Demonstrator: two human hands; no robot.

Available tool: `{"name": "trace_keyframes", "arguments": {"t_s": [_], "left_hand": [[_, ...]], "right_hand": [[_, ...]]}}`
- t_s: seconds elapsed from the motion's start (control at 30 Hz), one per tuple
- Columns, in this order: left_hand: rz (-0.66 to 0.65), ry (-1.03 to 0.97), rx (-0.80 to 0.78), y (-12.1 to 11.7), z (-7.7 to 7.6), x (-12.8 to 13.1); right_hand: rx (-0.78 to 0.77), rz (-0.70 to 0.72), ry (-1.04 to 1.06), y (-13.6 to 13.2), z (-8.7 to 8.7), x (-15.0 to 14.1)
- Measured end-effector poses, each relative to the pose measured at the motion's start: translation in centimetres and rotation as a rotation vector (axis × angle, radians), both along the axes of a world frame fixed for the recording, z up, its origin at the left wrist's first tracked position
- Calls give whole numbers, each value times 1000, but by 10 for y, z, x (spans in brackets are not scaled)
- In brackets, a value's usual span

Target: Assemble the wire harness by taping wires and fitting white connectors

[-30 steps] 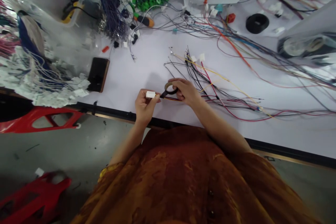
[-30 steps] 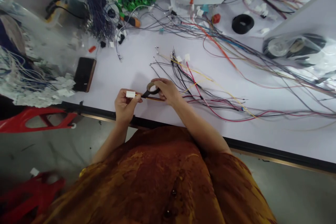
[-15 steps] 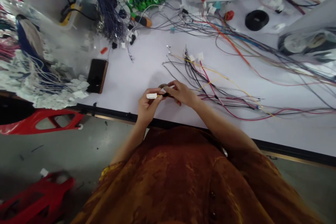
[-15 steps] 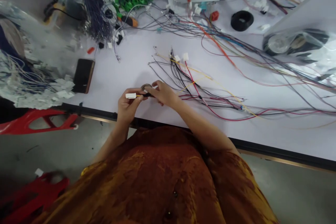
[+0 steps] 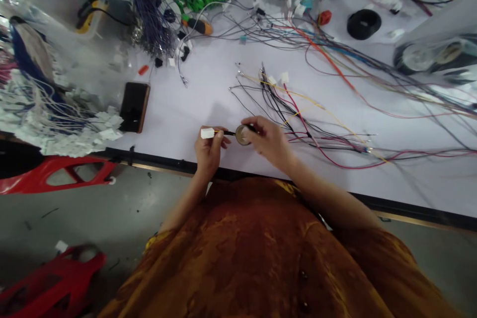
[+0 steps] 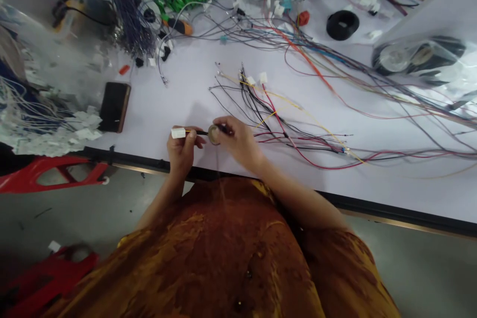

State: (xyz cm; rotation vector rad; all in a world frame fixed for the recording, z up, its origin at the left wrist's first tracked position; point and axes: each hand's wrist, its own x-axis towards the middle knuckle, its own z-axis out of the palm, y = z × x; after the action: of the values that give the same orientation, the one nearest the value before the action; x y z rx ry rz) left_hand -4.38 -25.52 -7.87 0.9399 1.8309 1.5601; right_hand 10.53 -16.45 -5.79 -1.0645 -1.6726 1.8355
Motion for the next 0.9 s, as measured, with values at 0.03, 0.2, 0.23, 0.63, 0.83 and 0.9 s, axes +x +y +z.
{"name": "trace_keyframes", "arguments": {"t_s": [0.03,0.2,0.23,0.63,0.83,0.9], "left_hand": [[-3,-32,-12,2,0,0],[-3,-242,-26,8,3,-1],[-7,-262,-28,8,5,-1],[-295,238,119,-6,25,7],[-299,319,70,-9,17,7],[-238,263,66,-8,13,7]], "right_hand": [[180,20,-16,-15,-2,5],[611,306,-103,-42,-25,15],[617,264,-115,-35,-25,15],[145,145,-152,48,39,8],[-311,177,12,64,-2,-29],[-346,73,45,71,-7,-28]]}}
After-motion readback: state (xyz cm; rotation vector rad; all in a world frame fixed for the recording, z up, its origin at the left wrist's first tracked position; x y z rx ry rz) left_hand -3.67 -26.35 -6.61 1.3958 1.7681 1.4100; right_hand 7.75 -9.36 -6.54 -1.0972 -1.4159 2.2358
